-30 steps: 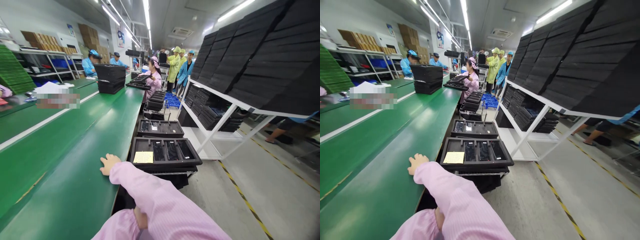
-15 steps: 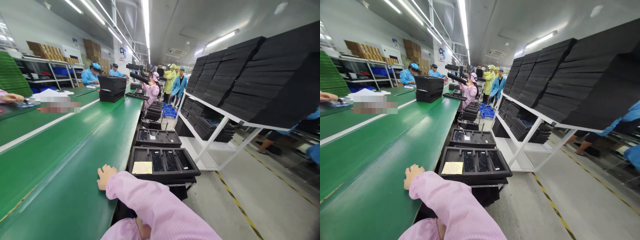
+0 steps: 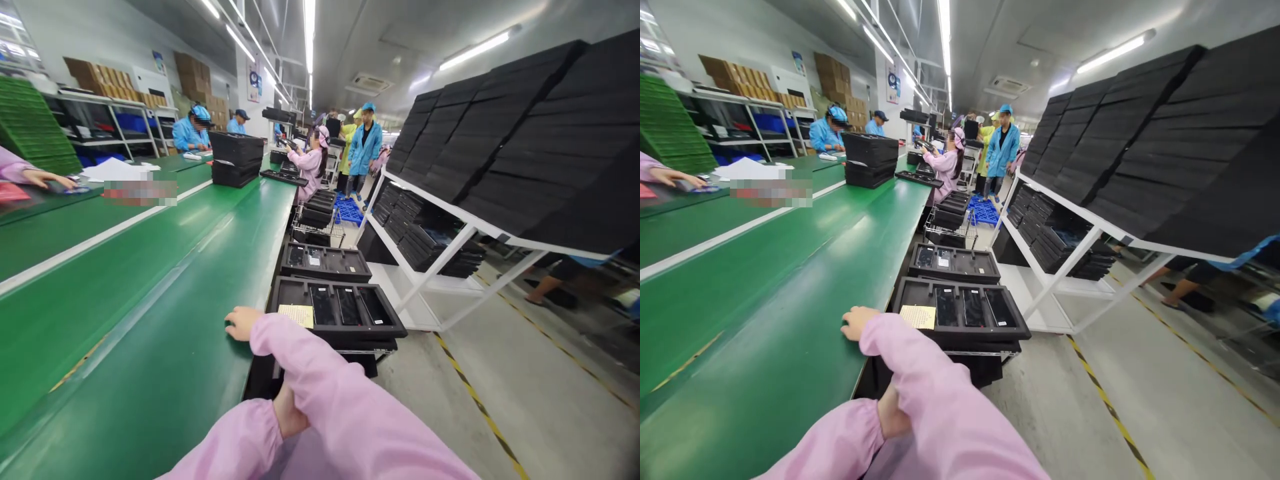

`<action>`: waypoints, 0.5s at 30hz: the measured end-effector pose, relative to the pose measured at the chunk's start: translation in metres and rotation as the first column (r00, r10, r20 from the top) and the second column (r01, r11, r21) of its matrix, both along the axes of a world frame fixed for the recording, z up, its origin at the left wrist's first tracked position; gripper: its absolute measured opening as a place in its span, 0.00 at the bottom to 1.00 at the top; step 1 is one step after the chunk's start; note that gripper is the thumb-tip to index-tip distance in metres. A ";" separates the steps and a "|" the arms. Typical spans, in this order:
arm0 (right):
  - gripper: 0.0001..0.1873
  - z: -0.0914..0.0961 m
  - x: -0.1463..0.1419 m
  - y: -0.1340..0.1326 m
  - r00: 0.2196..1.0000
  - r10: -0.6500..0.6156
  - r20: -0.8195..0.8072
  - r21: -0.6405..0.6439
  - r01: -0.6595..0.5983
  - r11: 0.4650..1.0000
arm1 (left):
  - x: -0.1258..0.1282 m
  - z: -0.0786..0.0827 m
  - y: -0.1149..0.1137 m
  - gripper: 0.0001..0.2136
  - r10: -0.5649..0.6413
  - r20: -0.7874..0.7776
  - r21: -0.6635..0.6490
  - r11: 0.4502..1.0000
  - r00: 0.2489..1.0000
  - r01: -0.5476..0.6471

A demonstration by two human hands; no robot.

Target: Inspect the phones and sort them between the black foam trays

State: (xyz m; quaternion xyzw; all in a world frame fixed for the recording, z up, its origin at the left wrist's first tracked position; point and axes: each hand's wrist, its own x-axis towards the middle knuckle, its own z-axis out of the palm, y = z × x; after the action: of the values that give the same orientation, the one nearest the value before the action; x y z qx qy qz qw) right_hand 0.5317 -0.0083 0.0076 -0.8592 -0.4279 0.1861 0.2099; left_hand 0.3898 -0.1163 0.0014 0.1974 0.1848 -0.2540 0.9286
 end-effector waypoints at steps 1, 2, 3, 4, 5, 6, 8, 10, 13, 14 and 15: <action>0.12 0.000 0.007 -0.017 0.998 -0.054 -0.039 0.066 0.056 0.996 | 0.003 -0.002 0.005 0.14 -0.017 -0.035 0.041 0.999 0.999 0.018; 0.11 0.000 0.014 -0.039 0.989 -0.129 -0.077 0.131 0.138 0.982 | 0.008 -0.005 0.012 0.15 -0.020 -0.069 0.091 0.995 0.997 0.026; 0.11 -0.002 0.020 -0.065 0.969 -0.218 -0.118 0.191 0.237 0.952 | 0.014 -0.007 0.020 0.16 -0.004 -0.095 0.148 0.989 0.996 0.018; 0.10 -0.005 0.024 -0.093 0.932 -0.326 -0.160 0.245 0.357 0.901 | 0.021 -0.010 0.028 0.16 0.032 -0.110 0.210 0.978 0.993 -0.008; 0.10 -0.010 0.025 -0.124 0.872 -0.443 -0.208 0.282 0.487 0.827 | 0.028 -0.014 0.036 0.16 0.083 -0.115 0.279 0.959 0.990 -0.048; 0.10 -0.016 0.024 -0.154 0.789 -0.557 -0.260 0.305 0.614 0.728 | 0.036 -0.017 0.044 0.14 0.144 -0.109 0.350 0.932 0.984 -0.097; 0.09 -0.032 0.017 -0.211 0.557 -0.742 -0.374 0.287 0.830 0.478 | 0.052 -0.026 0.055 0.09 0.257 -0.081 0.488 0.852 0.963 -0.187; 0.13 -0.051 0.008 -0.253 0.299 -0.821 -0.486 0.195 0.953 0.231 | 0.066 -0.036 0.058 0.04 0.328 -0.061 0.596 0.769 0.943 -0.229; 0.20 -0.075 0.006 -0.283 -0.019 -0.783 -0.622 -0.006 1.000 -0.020 | 0.083 -0.047 0.053 0.11 0.362 -0.086 0.684 0.699 0.928 -0.209; 0.21 -0.081 0.011 -0.286 -0.092 -0.750 -0.655 -0.069 0.996 -0.061 | 0.088 -0.050 0.050 0.13 0.367 -0.101 0.699 0.688 0.925 -0.196; 0.22 -0.085 0.017 -0.287 -0.148 -0.715 -0.683 -0.124 0.988 -0.087 | 0.092 -0.052 0.047 0.15 0.373 -0.115 0.709 0.680 0.921 -0.187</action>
State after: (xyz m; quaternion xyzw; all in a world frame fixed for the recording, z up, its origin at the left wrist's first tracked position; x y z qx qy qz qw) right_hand 0.5491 -0.2953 -0.0773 -0.7190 0.3578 0.1179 0.5840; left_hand 0.4821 -0.0697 -0.0507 0.4616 0.4088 -0.0441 0.7861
